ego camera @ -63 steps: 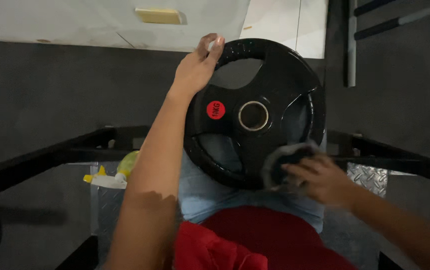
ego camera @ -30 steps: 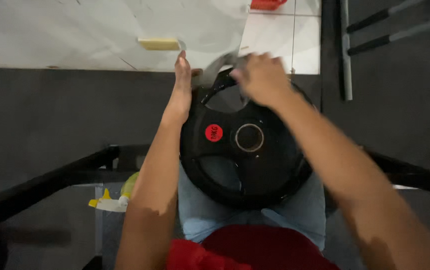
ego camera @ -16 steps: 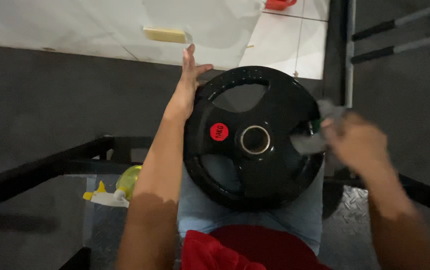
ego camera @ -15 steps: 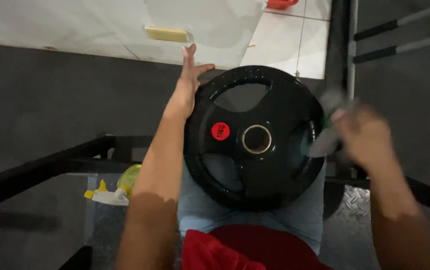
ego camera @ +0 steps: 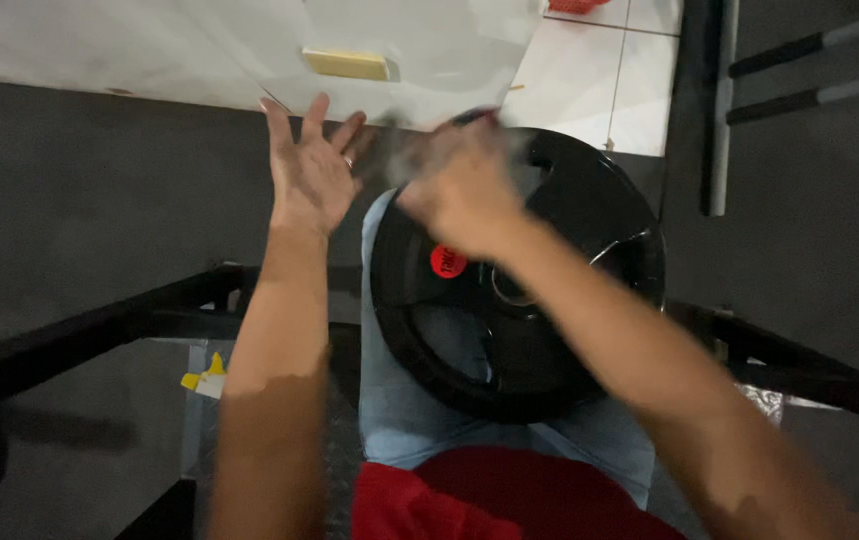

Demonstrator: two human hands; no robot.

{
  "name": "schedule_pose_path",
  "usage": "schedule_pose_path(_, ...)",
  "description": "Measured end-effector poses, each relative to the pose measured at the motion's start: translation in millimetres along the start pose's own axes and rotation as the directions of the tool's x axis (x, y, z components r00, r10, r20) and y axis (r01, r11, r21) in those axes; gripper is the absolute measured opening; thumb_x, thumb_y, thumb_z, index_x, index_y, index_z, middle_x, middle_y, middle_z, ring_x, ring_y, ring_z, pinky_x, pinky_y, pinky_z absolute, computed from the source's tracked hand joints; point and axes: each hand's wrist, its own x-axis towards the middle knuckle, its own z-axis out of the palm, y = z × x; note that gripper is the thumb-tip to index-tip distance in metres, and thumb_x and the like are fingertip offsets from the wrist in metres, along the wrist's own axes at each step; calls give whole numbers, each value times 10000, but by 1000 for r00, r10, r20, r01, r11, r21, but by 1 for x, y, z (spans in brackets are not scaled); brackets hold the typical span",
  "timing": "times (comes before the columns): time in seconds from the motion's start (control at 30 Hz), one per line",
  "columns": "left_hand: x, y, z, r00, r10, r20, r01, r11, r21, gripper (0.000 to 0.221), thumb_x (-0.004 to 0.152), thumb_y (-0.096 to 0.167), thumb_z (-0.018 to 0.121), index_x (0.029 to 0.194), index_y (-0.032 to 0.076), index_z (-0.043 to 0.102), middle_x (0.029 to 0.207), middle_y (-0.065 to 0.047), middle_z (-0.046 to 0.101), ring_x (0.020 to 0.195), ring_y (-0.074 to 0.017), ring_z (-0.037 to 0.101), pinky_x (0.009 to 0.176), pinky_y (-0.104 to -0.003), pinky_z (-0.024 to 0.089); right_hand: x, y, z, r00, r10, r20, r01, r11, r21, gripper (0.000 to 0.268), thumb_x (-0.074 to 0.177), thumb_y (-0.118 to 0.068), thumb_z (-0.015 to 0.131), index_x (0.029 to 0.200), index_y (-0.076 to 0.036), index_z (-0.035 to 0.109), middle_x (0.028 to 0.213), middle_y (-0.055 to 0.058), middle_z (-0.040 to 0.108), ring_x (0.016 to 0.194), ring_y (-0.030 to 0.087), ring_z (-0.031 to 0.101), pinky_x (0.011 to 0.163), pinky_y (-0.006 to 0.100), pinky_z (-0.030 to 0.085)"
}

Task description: The person sits on the floor and cleans a black weight plate using a spray bottle and a cloth. They spray the plate and wipe both sides thoroughly, rotating the plate to reach all areas.

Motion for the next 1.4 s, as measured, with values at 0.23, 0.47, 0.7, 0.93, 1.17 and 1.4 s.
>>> schedule_pose_path(0.23,-8,27,57,999,38,30,-46,944,326,1024,778,758,258,1638,207,182,1645,-214,382,1548,-400,310,1193,-667,168,-69,-37,27,774,-630,56,577,740,346,368,977,-343,587,1265,-134,680,1464,119,553,1497,337,320,1214,628,170)
schedule_pose_path(0.47,8,14,76,987,-135,82,66,824,562,1115,683,816,187,1640,243,169,1647,-230,374,1557,-400,278,1201,-657,131,-140,0,30,836,-517,184,215,617,757,390,1050,-317,534,712,-123,518,768,74,541,761,265,536,753,453,442)
schedule_pose_path(0.7,3,-15,77,984,-176,-40,146,648,747,1173,606,854,123,1627,286,222,1627,-196,429,1521,-406,354,1186,-677,186,-94,98,-72,955,280,99,-285,768,574,744,871,-523,660,1445,-89,474,1316,209,508,1223,341,550,994,458,449)
schedule_pose_path(0.93,-22,-22,94,985,-126,-121,165,452,877,1105,672,827,126,1618,279,290,1704,-45,285,1551,-317,273,1222,-509,211,-61,137,1,972,127,199,-135,990,27,632,1063,-519,388,1476,-65,540,1722,52,182,1537,374,201,1138,633,296)
schedule_pose_path(1.17,-18,-25,86,993,-89,-71,105,464,879,1113,688,835,133,1618,247,296,1705,-35,279,1556,-301,269,1209,-498,229,-160,107,26,985,-106,137,116,991,-71,670,1016,-422,444,1614,-142,334,1733,123,169,1589,361,145,1274,535,119)
schedule_pose_path(1.4,-20,-25,88,992,-104,-79,118,459,881,1138,660,845,113,1623,260,271,1714,-32,257,1560,-307,257,1212,-525,221,-279,58,7,894,-367,256,367,929,53,928,769,-282,730,1602,-198,330,1725,102,186,1587,350,126,1249,508,121)
